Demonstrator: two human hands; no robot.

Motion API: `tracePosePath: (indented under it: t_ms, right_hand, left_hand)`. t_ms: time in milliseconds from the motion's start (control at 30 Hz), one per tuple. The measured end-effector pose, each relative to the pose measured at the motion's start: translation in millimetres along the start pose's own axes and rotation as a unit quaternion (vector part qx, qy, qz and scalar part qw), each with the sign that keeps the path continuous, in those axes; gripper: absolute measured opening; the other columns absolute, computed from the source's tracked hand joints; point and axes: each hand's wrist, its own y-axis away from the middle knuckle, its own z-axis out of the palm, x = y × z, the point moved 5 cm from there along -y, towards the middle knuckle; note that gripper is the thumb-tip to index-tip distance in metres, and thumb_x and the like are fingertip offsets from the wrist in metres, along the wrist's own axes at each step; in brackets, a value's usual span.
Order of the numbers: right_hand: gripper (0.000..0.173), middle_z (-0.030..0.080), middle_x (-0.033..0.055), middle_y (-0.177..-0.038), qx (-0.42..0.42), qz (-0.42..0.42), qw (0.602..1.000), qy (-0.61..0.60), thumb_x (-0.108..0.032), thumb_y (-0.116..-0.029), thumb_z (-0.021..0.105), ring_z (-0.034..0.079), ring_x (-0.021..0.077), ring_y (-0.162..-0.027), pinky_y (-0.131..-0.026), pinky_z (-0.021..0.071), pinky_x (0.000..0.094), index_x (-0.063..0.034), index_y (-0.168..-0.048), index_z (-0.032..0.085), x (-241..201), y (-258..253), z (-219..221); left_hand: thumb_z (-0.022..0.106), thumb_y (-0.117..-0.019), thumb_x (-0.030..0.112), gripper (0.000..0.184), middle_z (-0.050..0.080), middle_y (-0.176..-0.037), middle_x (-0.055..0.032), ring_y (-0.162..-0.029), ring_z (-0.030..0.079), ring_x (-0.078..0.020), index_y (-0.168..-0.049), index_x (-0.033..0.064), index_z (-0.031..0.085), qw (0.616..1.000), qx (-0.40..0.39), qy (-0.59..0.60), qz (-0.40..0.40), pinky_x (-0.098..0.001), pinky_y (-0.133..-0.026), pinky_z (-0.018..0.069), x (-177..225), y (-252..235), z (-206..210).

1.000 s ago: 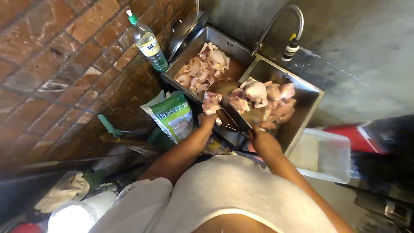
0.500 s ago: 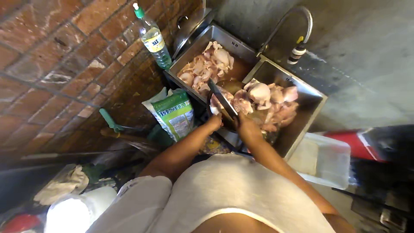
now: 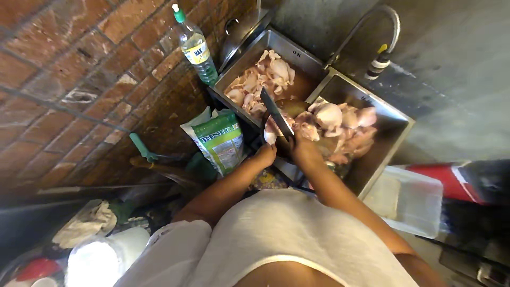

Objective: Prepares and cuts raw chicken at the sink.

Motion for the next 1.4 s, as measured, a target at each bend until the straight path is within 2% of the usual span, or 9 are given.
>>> tracePosePath:
  t_ms: [100, 233, 433, 533, 733, 833, 1000, 1167, 1400]
  right_hand:
    - [0.045, 0.071, 0.0258, -0.106, -0.022, 0.021, 1.000, 0.005, -0.035, -0.1117, 0.041, 0.071, 0.0477, -0.098, -0.080, 0.0560, 0.0652, -0.0095, -0.148, 0.047, 4, -6, 13]
    - [0.039, 0.070, 0.0249, -0.100, -0.003, -0.011, 1.000, -0.016, -0.034, -0.1118, 0.041, 0.071, 0.0466, -0.093, -0.076, 0.0566, 0.0642, -0.0062, -0.137, 0.053, -2, -3, -4]
    - [0.035, 0.068, 0.0198, -0.086, 0.190, -0.130, 0.968, -0.102, -0.031, -0.1110, 0.043, 0.070, 0.0400, -0.077, -0.066, 0.0568, 0.0584, -0.0017, -0.127, 0.056, -58, 30, -111]
    - [0.031, 0.068, 0.0188, -0.087, 0.274, -0.176, 0.934, -0.145, -0.022, -0.1090, 0.047, 0.070, 0.0347, -0.074, -0.066, 0.0577, 0.0518, 0.0026, -0.124, 0.058, -58, 34, -110]
    - [0.039, 0.070, 0.0258, -0.105, -0.051, 0.006, 0.999, -0.013, -0.037, -0.1114, 0.040, 0.070, 0.0480, -0.097, -0.077, 0.0549, 0.0680, -0.0099, -0.136, 0.053, -2, -31, 2]
    - [0.040, 0.070, 0.0260, -0.106, -0.058, 0.002, 0.998, -0.019, -0.037, -0.1114, 0.040, 0.070, 0.0474, -0.099, -0.079, 0.0551, 0.0680, -0.0082, -0.135, 0.054, 1, -34, 4]
    - [0.045, 0.069, 0.0276, -0.113, -0.065, 0.018, 0.997, -0.027, -0.039, -0.1114, 0.041, 0.069, 0.0482, -0.103, -0.083, 0.0546, 0.0677, -0.0076, -0.143, 0.051, 8, -27, 4]
    - [0.043, 0.070, 0.0256, -0.110, -0.090, 0.006, 0.996, -0.024, -0.035, -0.1113, 0.042, 0.069, 0.0439, -0.106, -0.091, 0.0548, 0.0614, -0.0047, -0.140, 0.052, 43, -3, 9]
    - [0.046, 0.070, 0.0266, -0.112, -0.087, 0.017, 0.996, -0.018, -0.037, -0.1115, 0.041, 0.069, 0.0462, -0.106, -0.088, 0.0547, 0.0642, -0.0063, -0.145, 0.051, 20, -21, 5]
  left_hand:
    - [0.025, -0.1144, 0.038, 0.057, 0.064, -0.120, -0.0306, -0.113, 0.065, -0.0409, -0.127, -0.0086, 0.056, 1.000, 0.002, -0.010, 0.004, -0.0561, -0.098, 0.0518, 1, 2, -1]
    - [0.025, -0.1146, 0.037, 0.057, 0.064, -0.118, -0.0302, -0.112, 0.066, -0.0402, -0.126, -0.0092, 0.056, 1.000, -0.005, -0.016, 0.008, -0.0551, -0.097, 0.0519, 0, -1, 1]
    - [0.039, -0.1127, 0.023, 0.041, 0.063, -0.124, -0.0304, -0.117, 0.064, -0.0424, -0.130, -0.0083, 0.057, 0.998, -0.016, -0.041, 0.035, -0.0573, -0.101, 0.0505, 2, -2, 2]
    - [0.039, -0.1124, 0.020, 0.039, 0.062, -0.127, -0.0316, -0.120, 0.062, -0.0438, -0.133, -0.0095, 0.055, 0.997, -0.022, -0.056, 0.039, -0.0577, -0.103, 0.0494, 5, -1, 1]
    - [0.026, -0.1146, 0.036, 0.055, 0.065, -0.117, -0.0287, -0.108, 0.066, -0.0390, -0.130, -0.0064, 0.057, 1.000, -0.008, 0.026, 0.005, -0.0559, -0.096, 0.0522, -4, -9, -6]
    - [0.031, -0.1126, 0.045, 0.059, 0.067, -0.114, -0.0271, -0.104, 0.068, -0.0385, -0.132, -0.0048, 0.056, 0.999, 0.031, 0.016, -0.022, -0.0574, -0.092, 0.0544, -9, -6, -19]
    - [0.071, -0.0961, 0.042, 0.083, 0.034, -0.159, -0.0283, -0.130, 0.056, -0.0452, -0.159, 0.0053, 0.031, 0.980, 0.177, -0.091, 0.024, -0.0567, -0.104, 0.0523, 9, -24, -46]
    - [0.068, -0.0986, 0.030, 0.070, 0.037, -0.159, -0.0249, -0.142, 0.046, -0.0427, -0.155, 0.0023, 0.037, 0.972, 0.131, -0.192, 0.029, -0.0550, -0.110, 0.0475, 33, -42, -45]
    - [0.068, -0.0982, 0.020, 0.055, 0.052, -0.148, -0.0184, -0.132, 0.056, -0.0377, -0.149, 0.0097, 0.051, 0.966, 0.106, -0.202, 0.123, -0.0541, -0.104, 0.0521, 26, -34, -34]
